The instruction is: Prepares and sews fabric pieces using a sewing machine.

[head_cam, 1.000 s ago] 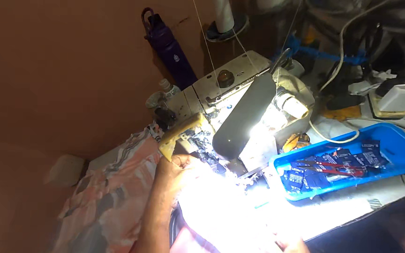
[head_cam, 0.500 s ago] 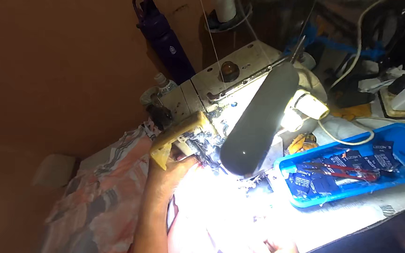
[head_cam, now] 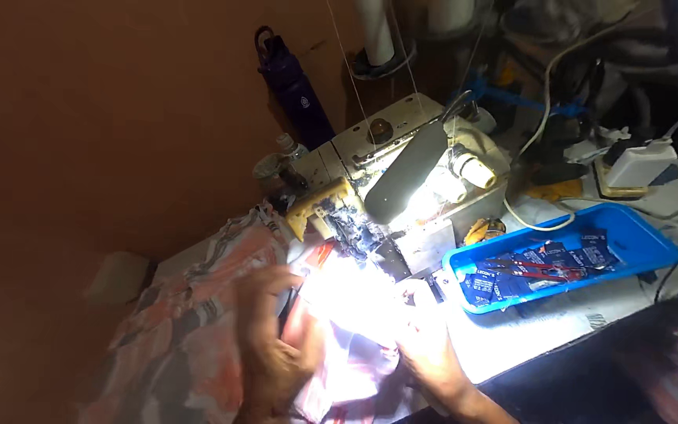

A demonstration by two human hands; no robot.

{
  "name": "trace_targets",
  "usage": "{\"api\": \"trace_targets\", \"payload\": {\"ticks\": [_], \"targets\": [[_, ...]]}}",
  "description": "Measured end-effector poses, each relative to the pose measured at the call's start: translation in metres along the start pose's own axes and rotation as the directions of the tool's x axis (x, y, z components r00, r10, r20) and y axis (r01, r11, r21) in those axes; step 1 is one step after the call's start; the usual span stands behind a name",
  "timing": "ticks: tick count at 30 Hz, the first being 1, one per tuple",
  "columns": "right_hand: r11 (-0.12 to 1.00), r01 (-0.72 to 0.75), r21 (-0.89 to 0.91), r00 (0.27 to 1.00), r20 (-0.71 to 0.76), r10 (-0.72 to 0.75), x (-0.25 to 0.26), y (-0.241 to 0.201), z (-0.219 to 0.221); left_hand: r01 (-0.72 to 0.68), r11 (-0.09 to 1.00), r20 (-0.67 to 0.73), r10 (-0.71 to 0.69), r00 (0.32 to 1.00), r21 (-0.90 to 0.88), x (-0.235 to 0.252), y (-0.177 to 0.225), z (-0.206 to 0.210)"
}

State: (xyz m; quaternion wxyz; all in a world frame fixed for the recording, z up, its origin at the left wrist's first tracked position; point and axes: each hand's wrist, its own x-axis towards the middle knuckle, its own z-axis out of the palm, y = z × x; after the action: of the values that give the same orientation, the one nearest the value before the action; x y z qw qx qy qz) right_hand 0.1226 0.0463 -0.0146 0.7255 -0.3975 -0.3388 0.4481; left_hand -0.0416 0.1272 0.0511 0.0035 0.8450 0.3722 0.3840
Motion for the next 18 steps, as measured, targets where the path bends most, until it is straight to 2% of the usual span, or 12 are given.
{"api": "trace_targets", "payload": {"ticks": [2,4,6,7,8,10,12,13,14,16,17,18], "targets": [[1.000,-0.020,0.017,1.000,-0.018,0.020,0.006,-0.003,-0.002,-0.069,0.997,0.097,0.073,0.993,-0.045,-0.014,0.001,0.014],[0.995,-0.088,0.052,0.996,-0.013,0.088,0.011,-0.008,-0.003,-0.041,0.999,0.091,0.044,0.995,-0.034,-0.016,-0.006,0.025],[0.988,-0.150,-0.025,0.989,0.003,0.150,0.012,-0.015,-0.007,0.001,0.999,0.050,0.001,0.999,-0.042,-0.009,-0.009,0.027],[0.981,-0.140,-0.134,0.990,0.018,0.143,0.013,-0.017,-0.010,-0.003,1.000,0.055,0.004,0.998,-0.013,-0.004,-0.006,0.023],[0.952,-0.083,-0.295,0.995,0.029,0.095,0.014,-0.018,-0.014,-0.028,0.999,0.092,0.025,0.995,0.026,0.000,0.001,0.015],[0.771,0.119,-0.625,0.993,0.067,-0.098,0.012,-0.020,-0.019,-0.168,0.982,0.212,0.148,0.966,0.080,0.004,0.027,-0.007],[0.564,0.377,-0.734,0.921,0.233,-0.312,0.005,-0.029,-0.023,-0.300,0.954,0.372,0.283,0.884,-0.013,0.005,0.070,-0.036],[0.513,0.515,-0.687,0.855,0.372,-0.361,0.002,-0.040,-0.026,-0.332,0.941,0.449,0.325,0.832,-0.067,0.007,0.093,-0.048],[0.537,0.626,-0.566,0.775,0.532,-0.342,0.002,-0.053,-0.029,-0.328,0.939,0.508,0.333,0.794,-0.104,0.009,0.109,-0.059],[0.673,0.684,-0.281,0.604,0.736,-0.306,0.006,-0.073,-0.032,-0.278,0.958,0.517,0.273,0.812,-0.069,0.015,0.115,-0.076],[0.694,0.679,-0.240,0.578,0.757,-0.304,0.008,-0.076,-0.033,-0.241,0.970,0.489,0.232,0.841,-0.045,0.019,0.106,-0.081],[0.685,0.683,-0.255,0.588,0.748,-0.308,0.009,-0.076,-0.035,-0.190,0.981,0.467,0.190,0.864,-0.048,0.022,0.095,-0.085]]}}
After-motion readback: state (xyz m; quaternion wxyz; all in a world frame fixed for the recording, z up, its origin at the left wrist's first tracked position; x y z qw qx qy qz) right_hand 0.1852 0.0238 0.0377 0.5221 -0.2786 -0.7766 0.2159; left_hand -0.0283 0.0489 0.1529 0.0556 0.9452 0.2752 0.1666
